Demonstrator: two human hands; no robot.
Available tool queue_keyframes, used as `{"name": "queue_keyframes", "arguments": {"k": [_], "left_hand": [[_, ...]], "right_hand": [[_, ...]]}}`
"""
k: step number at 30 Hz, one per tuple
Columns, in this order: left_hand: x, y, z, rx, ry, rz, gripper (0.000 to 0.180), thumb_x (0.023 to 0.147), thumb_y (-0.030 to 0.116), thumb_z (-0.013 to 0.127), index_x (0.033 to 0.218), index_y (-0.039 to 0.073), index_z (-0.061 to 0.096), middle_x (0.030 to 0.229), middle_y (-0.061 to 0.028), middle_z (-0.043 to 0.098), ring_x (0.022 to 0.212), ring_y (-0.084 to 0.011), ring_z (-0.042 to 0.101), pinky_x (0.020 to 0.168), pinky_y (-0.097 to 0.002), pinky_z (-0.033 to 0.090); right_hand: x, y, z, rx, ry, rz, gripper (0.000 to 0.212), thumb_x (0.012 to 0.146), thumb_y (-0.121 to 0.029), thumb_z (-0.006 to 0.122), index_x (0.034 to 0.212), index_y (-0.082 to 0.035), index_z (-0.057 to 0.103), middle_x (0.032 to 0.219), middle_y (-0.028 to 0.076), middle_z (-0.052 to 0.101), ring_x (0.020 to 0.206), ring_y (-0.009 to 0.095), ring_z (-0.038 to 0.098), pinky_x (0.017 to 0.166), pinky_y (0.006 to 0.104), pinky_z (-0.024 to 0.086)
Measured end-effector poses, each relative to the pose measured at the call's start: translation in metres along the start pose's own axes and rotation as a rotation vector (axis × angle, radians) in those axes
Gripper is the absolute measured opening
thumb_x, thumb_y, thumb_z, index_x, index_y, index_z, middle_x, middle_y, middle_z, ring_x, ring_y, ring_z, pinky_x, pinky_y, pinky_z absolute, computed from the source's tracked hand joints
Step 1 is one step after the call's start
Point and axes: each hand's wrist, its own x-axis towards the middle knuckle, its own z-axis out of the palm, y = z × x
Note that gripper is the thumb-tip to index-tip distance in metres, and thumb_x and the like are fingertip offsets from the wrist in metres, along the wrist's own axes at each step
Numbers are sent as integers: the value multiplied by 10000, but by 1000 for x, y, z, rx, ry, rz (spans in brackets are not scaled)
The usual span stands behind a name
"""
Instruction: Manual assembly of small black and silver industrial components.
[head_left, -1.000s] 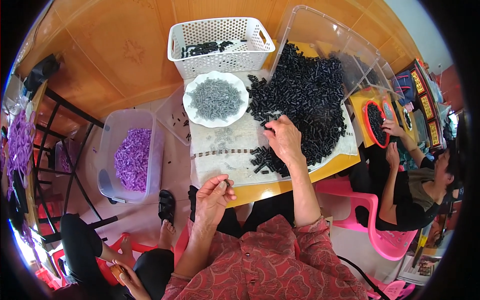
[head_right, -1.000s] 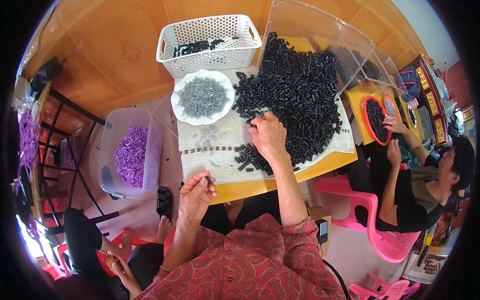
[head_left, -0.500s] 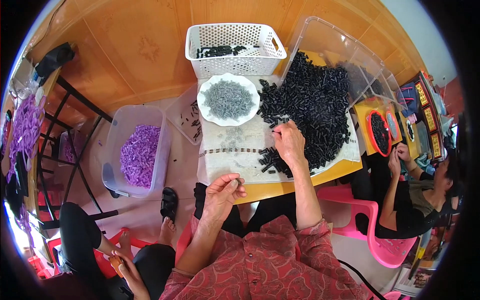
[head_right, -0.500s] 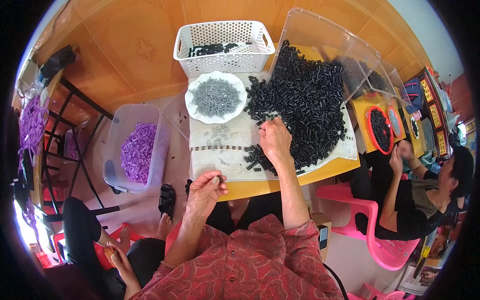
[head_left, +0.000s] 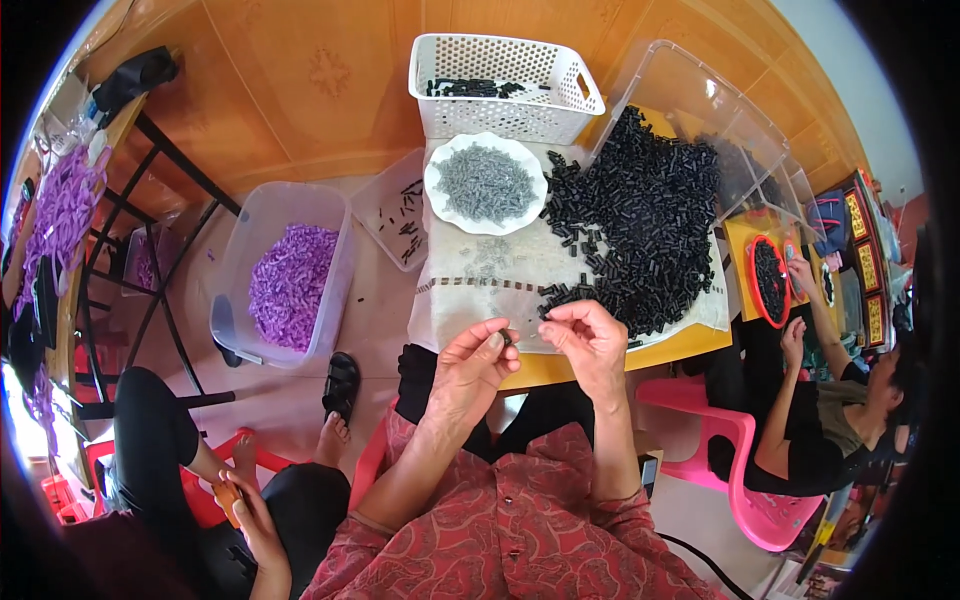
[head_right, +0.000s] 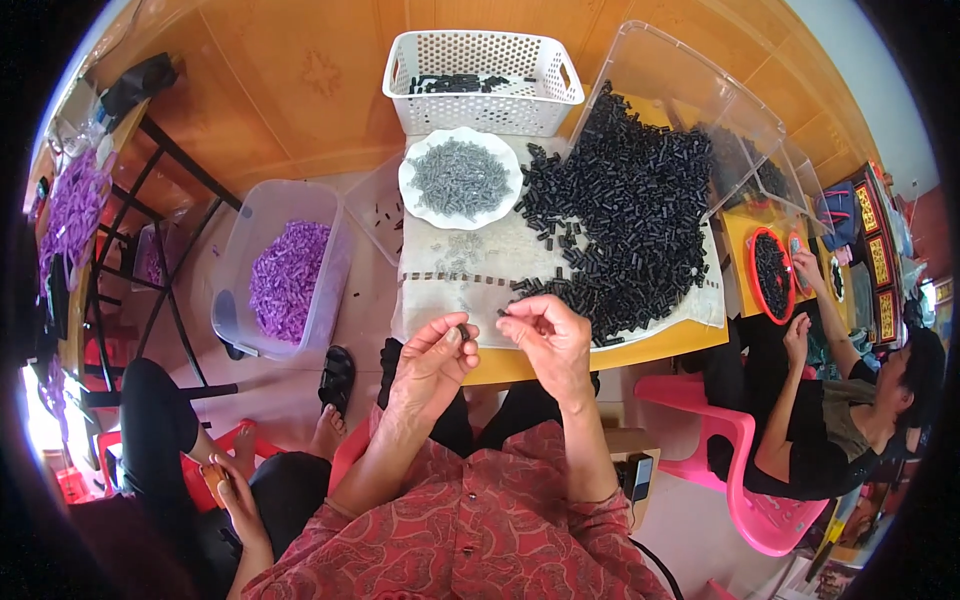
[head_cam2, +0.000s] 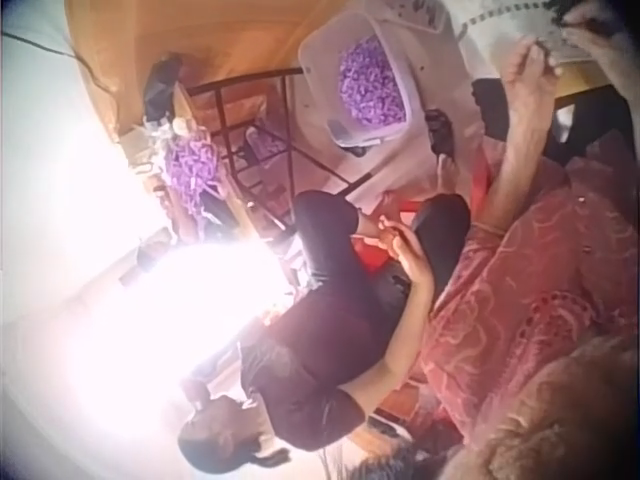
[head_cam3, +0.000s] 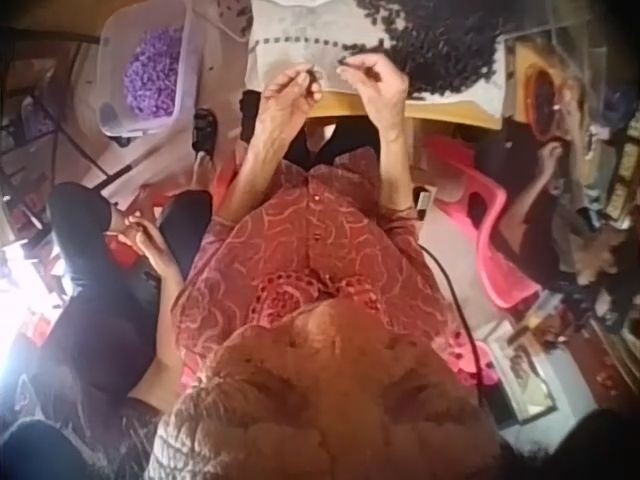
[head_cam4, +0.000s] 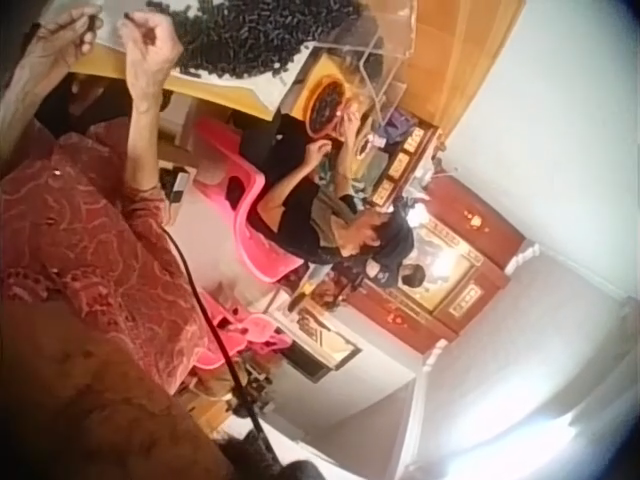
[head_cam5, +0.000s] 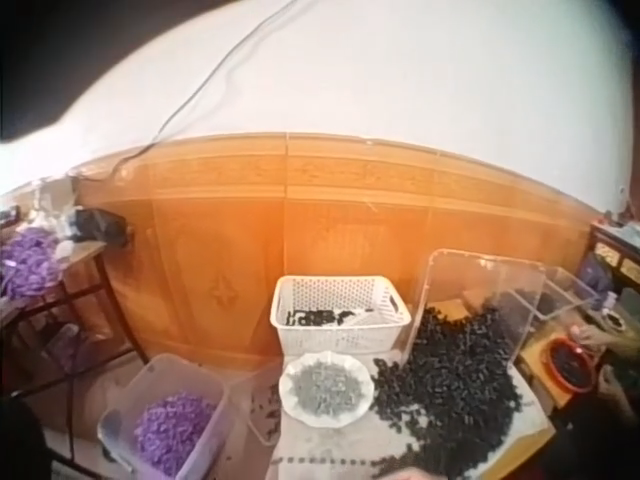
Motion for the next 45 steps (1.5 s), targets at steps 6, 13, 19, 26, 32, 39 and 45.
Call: {"name": "queue_keyframes", "arguments": {"k": [6,13,19,26,32,39,45], "left_hand": [[-6,2,5,-51,9,-2,230,947,68,553,1165,19,608,1043,-117,641,834,-160,615,765,-297,528],[-11,5,7,-109,-13,-14,228,947,92,562,1162,39,615,1046,-98,643,799,-137,604,762,-283,514],[-13,5,5,-131,-14,-25,233,946,97,566,1168,45,615,1055,-91,641,799,-119,581,749,-272,496],[-14,4,6,-114,-34,0,254,944,90,566,1190,45,609,1072,-95,640,805,-112,574,742,-263,490],[-13,3,5,-95,-32,4,253,942,88,569,1186,39,611,1068,-100,642,799,-111,576,733,-249,489],[-13,1,3,-70,-21,13,252,942,94,569,1184,38,613,1070,-103,642,797,-112,579,728,-250,494],[-11,-2,0,-325,-34,-113,259,943,100,565,1195,41,581,1083,-103,632,818,-121,598,750,-248,509]], "right_hand": [[-22,-10,15,9,-20,-24,166,781,26,746,898,17,629,815,45,651,701,67,596,617,203,487],[-28,-14,27,100,-51,-95,159,785,67,720,896,31,611,864,85,642,751,117,653,649,224,524],[-31,-15,32,120,-68,-87,155,785,79,711,897,44,610,877,97,634,760,138,666,665,231,540],[-30,-17,31,18,-52,-152,130,769,73,722,863,41,637,853,101,640,754,141,656,653,236,546],[-30,-20,33,-58,-44,-180,121,746,55,744,830,34,659,822,96,649,725,136,643,627,245,545],[-30,-20,33,-102,-58,-202,125,746,60,743,831,36,655,821,92,645,713,133,640,619,244,544],[-33,-19,32,110,-34,-107,128,768,72,728,858,48,639,870,93,634,716,125,632,622,234,533]]}}
